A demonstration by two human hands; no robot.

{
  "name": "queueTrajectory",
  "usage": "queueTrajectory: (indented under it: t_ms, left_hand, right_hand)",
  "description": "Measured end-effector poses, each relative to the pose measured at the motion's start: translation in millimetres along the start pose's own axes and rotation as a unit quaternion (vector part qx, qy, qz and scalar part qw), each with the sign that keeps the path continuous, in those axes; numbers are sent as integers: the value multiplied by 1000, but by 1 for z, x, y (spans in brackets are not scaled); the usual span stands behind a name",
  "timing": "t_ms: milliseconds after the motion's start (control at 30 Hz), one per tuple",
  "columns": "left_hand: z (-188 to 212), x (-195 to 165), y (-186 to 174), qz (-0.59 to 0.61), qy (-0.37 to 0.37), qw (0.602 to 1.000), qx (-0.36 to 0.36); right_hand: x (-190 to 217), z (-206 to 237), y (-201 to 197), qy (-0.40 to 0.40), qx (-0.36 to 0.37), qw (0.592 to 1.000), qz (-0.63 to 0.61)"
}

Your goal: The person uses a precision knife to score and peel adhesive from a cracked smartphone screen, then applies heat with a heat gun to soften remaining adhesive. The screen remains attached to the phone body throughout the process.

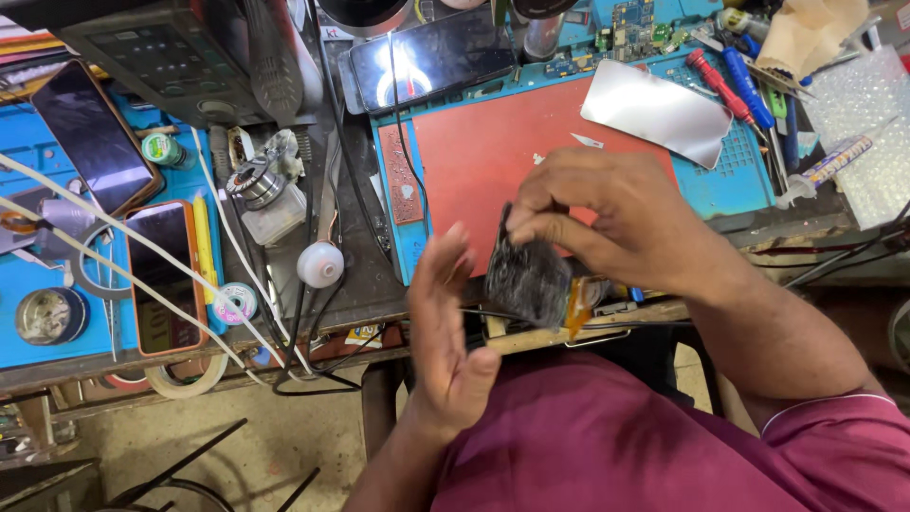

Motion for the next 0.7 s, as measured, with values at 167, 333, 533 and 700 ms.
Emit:
queueTrajectory:
  t_ms: [167,333,533,700]
  left_hand:
    - [-18,31,28,332,-215,918,-5]
    - [-16,53,44,435,-252,864,-26]
    - [-16,63,44,390,-181,900,-75]
    - [-14,61,43,336,-160,923,-95]
  right_hand:
    - [8,11,7,-20,-75,997,20]
    - [-7,15,6,143,-36,989,20]
    - [10,23,19,-57,-136,981,128]
    - [15,36,35,-84,-196,966,143]
Point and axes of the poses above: each hand's wrist, its own z-axis away from the middle knuckle, its own y-axis out of the palm, x = y × z, the point moved 3 cm from there along -z, towards the middle knuckle, and after that the axes turned 8 degrees about z, right-handed, at the moved point
